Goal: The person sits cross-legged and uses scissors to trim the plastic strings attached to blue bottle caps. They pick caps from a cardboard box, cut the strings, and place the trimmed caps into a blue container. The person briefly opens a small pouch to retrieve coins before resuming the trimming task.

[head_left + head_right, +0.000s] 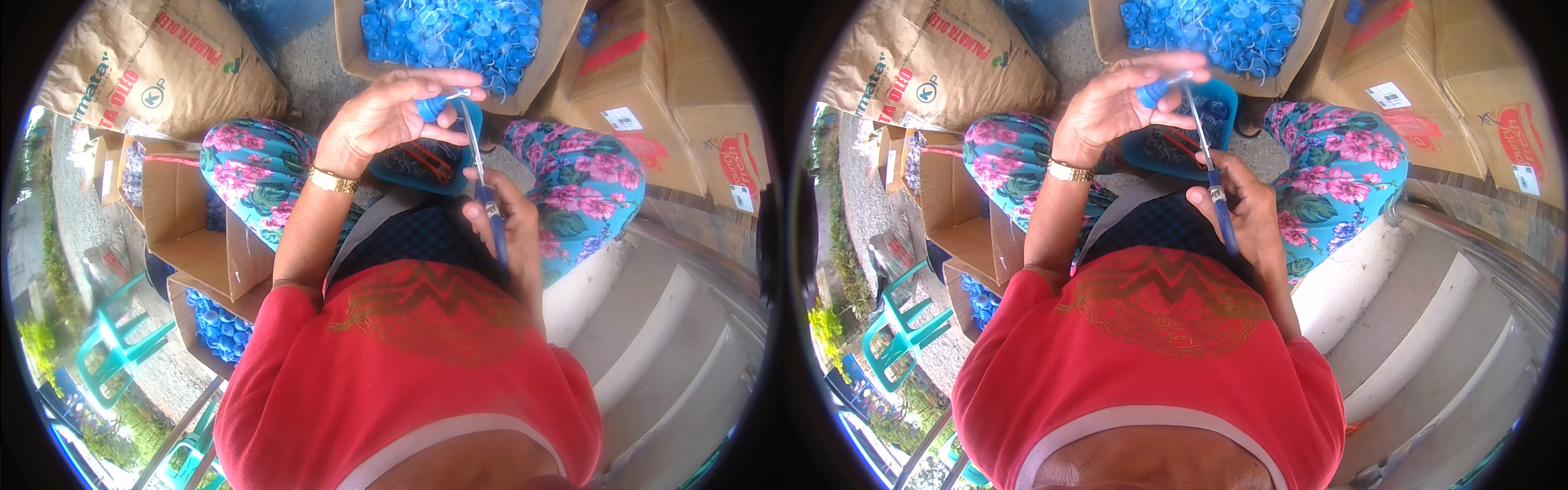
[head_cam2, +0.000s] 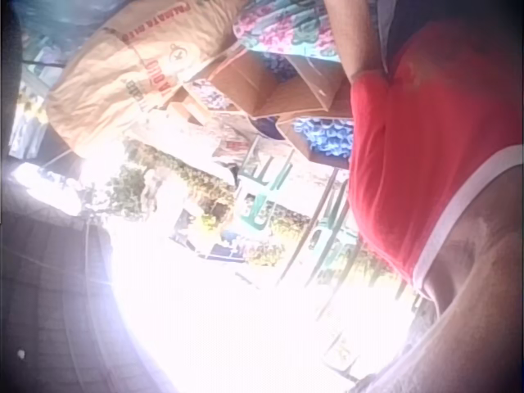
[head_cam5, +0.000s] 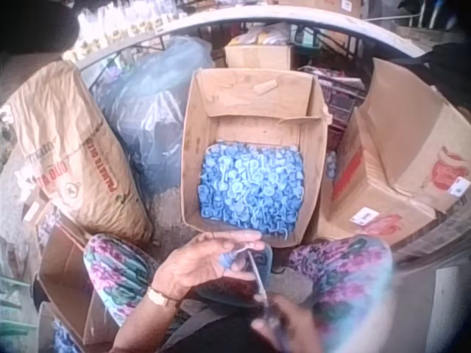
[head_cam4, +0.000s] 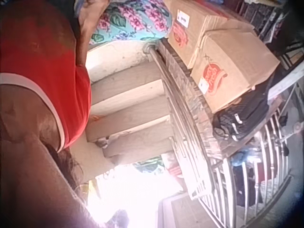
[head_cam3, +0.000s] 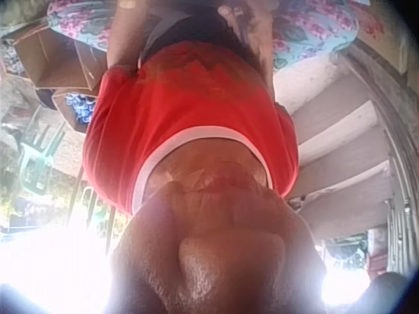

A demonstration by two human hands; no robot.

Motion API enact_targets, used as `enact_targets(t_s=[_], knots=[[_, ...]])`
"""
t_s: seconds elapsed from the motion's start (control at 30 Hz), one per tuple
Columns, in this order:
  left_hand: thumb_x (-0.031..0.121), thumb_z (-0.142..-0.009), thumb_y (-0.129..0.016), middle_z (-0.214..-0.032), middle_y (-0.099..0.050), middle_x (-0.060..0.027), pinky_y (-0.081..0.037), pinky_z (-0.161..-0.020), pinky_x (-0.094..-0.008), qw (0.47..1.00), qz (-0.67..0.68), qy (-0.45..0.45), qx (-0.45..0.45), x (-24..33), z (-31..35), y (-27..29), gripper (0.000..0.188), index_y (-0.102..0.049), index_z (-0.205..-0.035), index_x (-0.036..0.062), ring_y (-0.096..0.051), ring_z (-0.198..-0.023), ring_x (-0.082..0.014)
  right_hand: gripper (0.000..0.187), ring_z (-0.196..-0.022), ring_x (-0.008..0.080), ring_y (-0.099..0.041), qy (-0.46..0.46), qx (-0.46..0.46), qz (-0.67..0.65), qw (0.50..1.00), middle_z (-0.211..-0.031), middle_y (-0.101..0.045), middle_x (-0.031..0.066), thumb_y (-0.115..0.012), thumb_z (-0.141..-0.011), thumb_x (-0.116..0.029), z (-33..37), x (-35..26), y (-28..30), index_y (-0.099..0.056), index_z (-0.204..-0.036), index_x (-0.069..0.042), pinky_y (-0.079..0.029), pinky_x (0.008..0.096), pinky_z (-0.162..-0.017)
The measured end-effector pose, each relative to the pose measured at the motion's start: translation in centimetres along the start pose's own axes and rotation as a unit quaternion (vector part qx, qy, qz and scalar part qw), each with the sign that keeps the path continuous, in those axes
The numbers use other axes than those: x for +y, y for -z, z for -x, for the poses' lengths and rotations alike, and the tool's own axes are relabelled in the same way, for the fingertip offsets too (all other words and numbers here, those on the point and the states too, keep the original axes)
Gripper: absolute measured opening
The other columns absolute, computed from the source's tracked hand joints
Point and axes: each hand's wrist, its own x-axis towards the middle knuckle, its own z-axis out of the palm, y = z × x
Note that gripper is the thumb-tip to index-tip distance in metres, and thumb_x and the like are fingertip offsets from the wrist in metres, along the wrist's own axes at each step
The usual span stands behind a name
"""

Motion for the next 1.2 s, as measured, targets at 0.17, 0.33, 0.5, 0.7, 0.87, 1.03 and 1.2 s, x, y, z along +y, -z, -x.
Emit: enact_targets(t_s=[0.17, 0.33, 0.5, 0.7, 0.87, 1.03, 1.2], knots=[[0.024, -0.089, -0.053, -0.124, -0.054, -0.0206, -0.045, -0.095, -0.0516, 0.999, -0.012, -0.003, -0.035, -0.4, 0.2, 0.8, 0.053, -0.044, -0.131, -0.0065, -0.051, -0.078, -0.014, 0.044, -0.061, 0.0059, -0.044, 0.049, -0.017, 0.003, 0.999, -0.065, -0.052, 0.0001, -0.073, -0.082, -0.019, -0.3, -0.4, -0.1, -0.054, -0.118, -0.003, -0.037, 0.0224, -0.053], [0.021, -0.088, -0.056, -0.116, -0.059, -0.0211, -0.05, -0.088, -0.0428, 1.0, -0.01, -0.004, 0.01, -0.6, 0.3, 0.0, 0.049, -0.049, -0.125, -0.0111, -0.054, -0.078, -0.0151, 0.044, -0.061, 0.0059, -0.044, 0.048, -0.01, -0.008, 0.999, -0.065, -0.052, 0.0008, -0.073, -0.082, -0.02, -0.5, -0.3, -0.4, -0.054, -0.118, -0.003, -0.036, 0.0222, -0.053], [0.023, -0.089, -0.054, -0.115, -0.058, -0.0209, -0.049, -0.091, -0.0397, 1.0, -0.001, 0.005, 0.0, -0.9, 0.4, 0.2, 0.048, -0.05, -0.125, -0.0102, -0.054, -0.081, -0.0149, 0.039, -0.06, 0.0047, -0.043, -0.019, -0.016, -0.025, 0.999, -0.064, -0.053, 0.0011, -0.071, -0.083, -0.02, -0.6, -0.6, -0.6, -0.055, -0.115, -0.004, -0.035, 0.0222, -0.052], [0.019, -0.091, -0.054, -0.11, -0.061, -0.0192, -0.049, -0.089, -0.0342, 1.0, -0.014, 0.021, 0.003, -0.7, 0.6, 0.0, 0.039, -0.055, -0.119, -0.0097, -0.057, -0.087, -0.0171, 0.031, -0.057, 0.0041, -0.041, 0.011, -0.011, -0.052, 0.999, -0.064, -0.052, -0.0022, -0.07, -0.084, -0.019, -0.5, -0.1, -1.2, -0.056, -0.109, -0.005, -0.035, 0.021, -0.052], [0.016, -0.091, -0.056, -0.113, -0.059, -0.0184, -0.049, -0.087, -0.0332, 0.998, -0.011, 0.064, 0.026, -2.3, 1.5, 0.3, 0.035, -0.056, -0.117, -0.0079, -0.058, -0.1, -0.0198, 0.031, -0.056, 0.004, -0.045, 0.01, -0.001, -0.115, 0.993, -0.065, -0.052, -0.0035, -0.067, -0.087, -0.024, -0.6, -0.7, -1.1, -0.056, -0.109, -0.005, -0.036, 0.0206, -0.051], [0.019, -0.085, -0.06, -0.111, -0.061, -0.0163, -0.05, -0.069, -0.0271, 0.797, -0.566, 0.141, 0.155, -2.3, 4.0, 0.2, 0.065, -0.032, -0.144, 0.0161, -0.064, -0.066, -0.0135, 0.044, -0.053, 0.0047, -0.047, 0.005, -0.007, -0.119, 0.993, -0.061, -0.049, -0.0029, -0.068, -0.085, -0.036, -0.8, -0.2, -0.4, -0.056, -0.114, -0.005, -0.035, 0.0202, -0.048], [0.022, -0.084, -0.062, -0.126, -0.053, -0.0228, -0.052, -0.077, -0.0354, 0.673, -0.664, 0.085, 0.314, 3.6, 9.8, -2.0, 0.057, -0.043, -0.137, 0.0106, -0.067, -0.072, -0.0243, 0.041, -0.053, 0.0052, -0.046, -0.007, 0.004, -0.159, 0.987, -0.061, -0.049, -0.0025, -0.066, -0.086, -0.034, -1.0, 0.1, -0.2, -0.056, -0.113, -0.004, -0.034, 0.0204, -0.047]])
